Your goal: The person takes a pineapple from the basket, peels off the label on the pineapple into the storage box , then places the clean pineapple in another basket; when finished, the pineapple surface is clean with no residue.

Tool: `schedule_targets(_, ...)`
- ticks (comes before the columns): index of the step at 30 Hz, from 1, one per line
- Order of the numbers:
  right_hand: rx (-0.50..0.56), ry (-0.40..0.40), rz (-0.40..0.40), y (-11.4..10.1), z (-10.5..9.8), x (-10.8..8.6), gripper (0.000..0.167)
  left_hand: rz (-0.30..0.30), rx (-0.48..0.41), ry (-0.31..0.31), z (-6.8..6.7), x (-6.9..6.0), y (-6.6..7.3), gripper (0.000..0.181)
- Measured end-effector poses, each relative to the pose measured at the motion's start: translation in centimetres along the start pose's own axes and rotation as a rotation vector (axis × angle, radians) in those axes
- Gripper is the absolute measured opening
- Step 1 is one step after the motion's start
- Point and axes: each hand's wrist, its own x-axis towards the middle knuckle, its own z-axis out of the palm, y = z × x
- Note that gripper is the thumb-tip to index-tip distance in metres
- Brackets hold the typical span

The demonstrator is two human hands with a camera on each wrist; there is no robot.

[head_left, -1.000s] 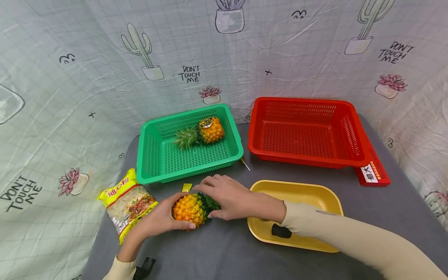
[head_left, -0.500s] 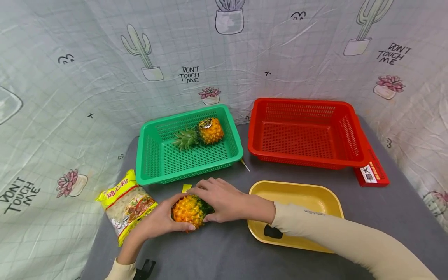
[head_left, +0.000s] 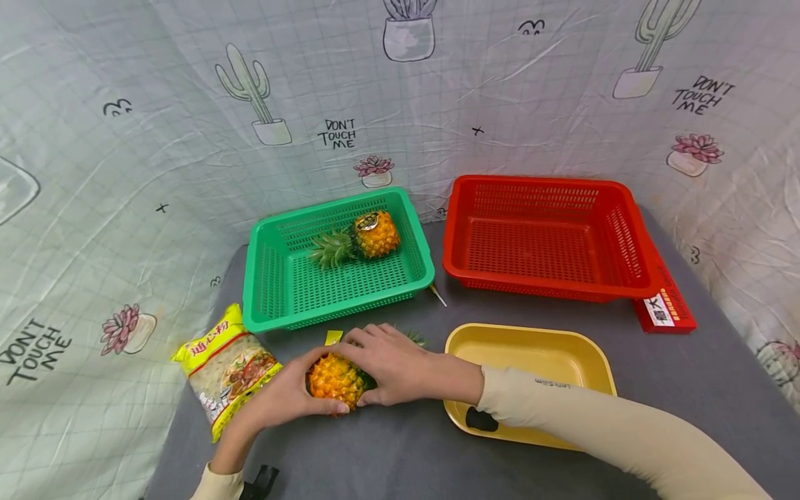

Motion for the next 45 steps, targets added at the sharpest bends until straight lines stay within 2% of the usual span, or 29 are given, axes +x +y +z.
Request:
schedule_targets(6,-0.031,-0.013,0.006,-0.1,0.4,0.4,0.093,-0.007,0.004,0.000,0.1,0.1,0.0,0.084)
schedule_targets(10,-0.074,-0.049,0.022,-0.2,0.8,0.6,0.097,-0.018,-0.012,-0.007,0.1,0.0,0.1,0.084)
schedule_targets(17,-0.101,-0.089,0.043,-0.4,1.1,0.7,0.102,-0.083,-0.022,-0.007,0.1,0.0,0.1,0.089)
schedule_targets(25,-0.121,-0.092,0.069,-0.5,1.3,1.0,0.104,-0.099,-0.036,-0.014,0.0,0.3,0.3,0.091)
schedule_targets(31,-0.152,-0.091,0.074,-0.4,1.5,1.2,0.103,-0.085,-0.024,-0.003,-0.3,0.2,0.7,0.092)
schedule_targets(37,-0.210,-0.139,0.087,-0.5,1.6,1.6,0.103,-0.064,-0.023,-0.008,-1.1,-0.3,1.1,0.090)
schedule_targets(41,-0.232,-0.159,0.096,-0.7,1.7,1.7,0.100,-0.041,-0.020,-0.016,-2.4,-1.1,1.7,0.088)
schedule_targets(45,-0.232,-0.169,0.109,-0.8,1.7,1.7,0.097,-0.024,0.022,0.008,-3.9,-1.9,2.5,0.081)
